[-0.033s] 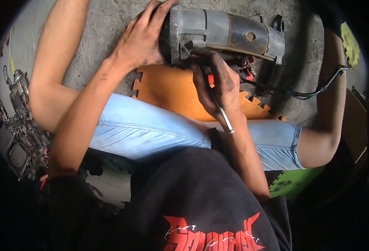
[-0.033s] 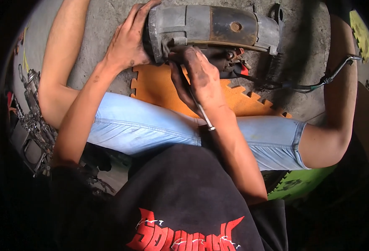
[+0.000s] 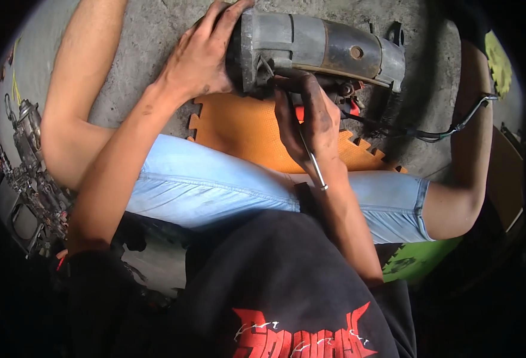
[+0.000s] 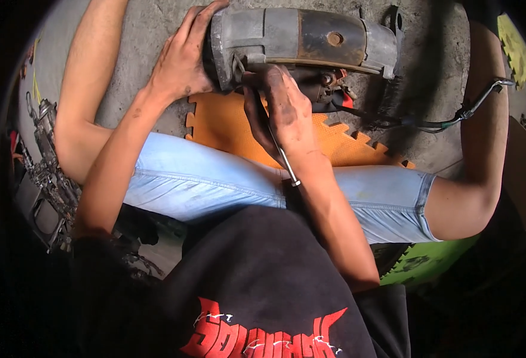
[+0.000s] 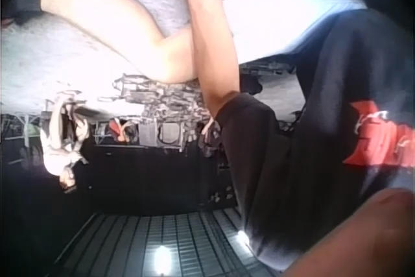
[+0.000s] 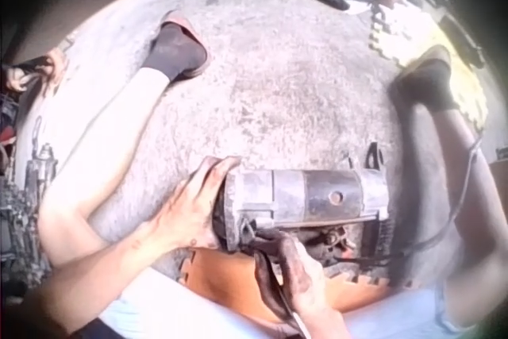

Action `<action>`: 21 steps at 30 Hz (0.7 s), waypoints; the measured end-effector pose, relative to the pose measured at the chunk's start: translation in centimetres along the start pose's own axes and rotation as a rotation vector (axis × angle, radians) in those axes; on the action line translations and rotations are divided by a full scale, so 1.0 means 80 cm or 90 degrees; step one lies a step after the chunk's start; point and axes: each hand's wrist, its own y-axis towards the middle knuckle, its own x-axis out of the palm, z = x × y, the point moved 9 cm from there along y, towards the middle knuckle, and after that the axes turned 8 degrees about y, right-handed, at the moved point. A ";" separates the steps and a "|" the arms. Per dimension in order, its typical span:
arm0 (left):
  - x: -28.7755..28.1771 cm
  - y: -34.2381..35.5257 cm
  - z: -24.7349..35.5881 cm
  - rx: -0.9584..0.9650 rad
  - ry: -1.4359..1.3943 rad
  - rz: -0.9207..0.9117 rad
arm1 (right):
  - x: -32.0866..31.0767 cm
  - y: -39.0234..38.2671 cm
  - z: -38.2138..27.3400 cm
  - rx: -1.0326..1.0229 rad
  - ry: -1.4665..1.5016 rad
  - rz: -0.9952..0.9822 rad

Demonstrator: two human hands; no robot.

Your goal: Repairing or cleaning a car starter motor on the floor using tools.

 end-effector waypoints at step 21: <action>0.005 -0.007 -0.008 0.018 0.058 0.019 | -0.005 0.009 0.017 0.153 0.140 0.017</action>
